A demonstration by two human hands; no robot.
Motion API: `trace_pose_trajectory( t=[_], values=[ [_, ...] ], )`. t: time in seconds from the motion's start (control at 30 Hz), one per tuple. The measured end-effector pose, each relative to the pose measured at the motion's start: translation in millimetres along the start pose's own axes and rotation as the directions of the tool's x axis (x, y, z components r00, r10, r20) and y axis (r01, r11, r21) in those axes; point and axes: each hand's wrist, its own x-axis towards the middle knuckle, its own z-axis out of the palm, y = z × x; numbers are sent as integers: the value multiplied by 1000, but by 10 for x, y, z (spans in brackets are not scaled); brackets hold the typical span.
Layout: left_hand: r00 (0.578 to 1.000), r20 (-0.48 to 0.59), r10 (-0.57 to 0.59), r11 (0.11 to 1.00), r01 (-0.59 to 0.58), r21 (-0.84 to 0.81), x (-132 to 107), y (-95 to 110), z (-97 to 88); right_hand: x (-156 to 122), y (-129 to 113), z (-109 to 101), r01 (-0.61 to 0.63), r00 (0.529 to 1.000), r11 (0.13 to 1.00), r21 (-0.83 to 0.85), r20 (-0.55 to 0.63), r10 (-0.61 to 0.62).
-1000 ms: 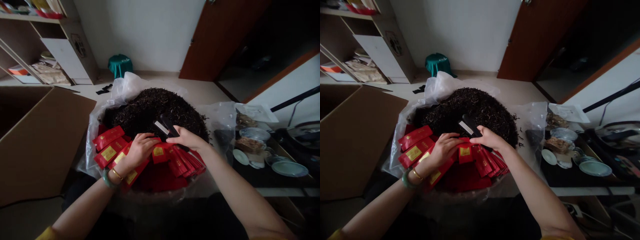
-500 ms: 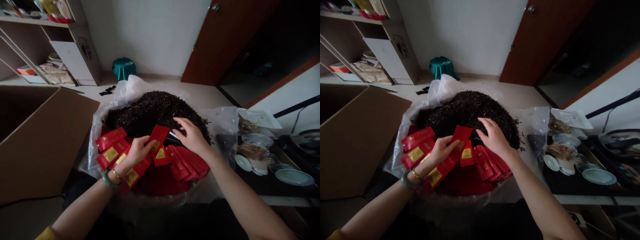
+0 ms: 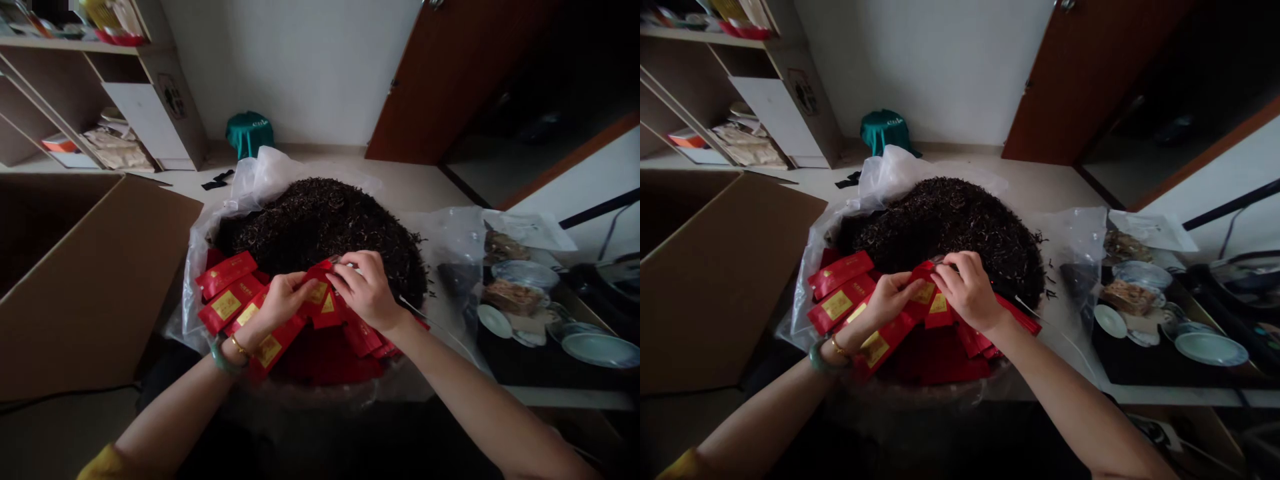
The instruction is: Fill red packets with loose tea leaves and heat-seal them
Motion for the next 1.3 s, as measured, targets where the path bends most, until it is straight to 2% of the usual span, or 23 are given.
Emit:
trace_pose_trajectory(
  t=[0.13,0.2,0.33,0.43,0.57,0.63,0.73,0.83,0.87,0.93,1.0,1.03,1.1,1.17,1.23,1.3],
  values=[
    [997,31,77,983,-81,165,-25,26,-12,65,-7,-80,13,999,997,78,48,-17],
    [997,22,72,990,-74,121,-15,44,-34,85,7,-104,-17,998,992,128,62,9],
    [998,60,-14,993,21,-119,43,77,-126,83,35,-103,-130,981,966,224,168,93],
    [994,104,-36,993,47,-109,83,87,-205,70,23,-81,-181,956,941,285,275,101],
    [997,47,65,998,-66,22,81,87,-251,71,-9,-79,-215,925,915,341,373,78],
    [989,4,146,984,-146,104,53,87,-241,73,-28,-91,-262,892,894,363,445,81],
    [950,-28,310,927,-296,230,3,80,-201,64,-71,-97,-394,808,855,337,571,148],
    [896,2,443,842,-417,342,-23,59,-161,48,-111,-59,-513,710,807,291,673,208],
    [874,1,486,805,-448,388,-26,51,-151,42,-114,-35,-537,694,789,299,688,212],
    [819,-17,574,704,-484,520,-28,36,-135,32,-98,19,-580,699,733,356,680,223],
    [757,8,653,560,-490,668,-33,24,-119,22,-63,67,-636,711,647,420,645,280],
    [735,46,676,486,-491,723,-35,16,-110,17,-44,83,-676,700,585,449,640,317],
    [719,130,682,374,-497,783,-36,-5,-92,10,-23,97,-764,640,395,510,673,370],
    [722,167,671,332,-494,804,-24,-36,-79,5,-29,94,-822,560,126,555,749,356],
    [728,176,662,344,-504,792,-1,-69,-79,1,-55,88,-825,500,-111,554,807,312],
    [719,200,666,369,-550,749,21,-90,-89,-2,-80,90,-810,469,-230,539,832,297]
  ],
)
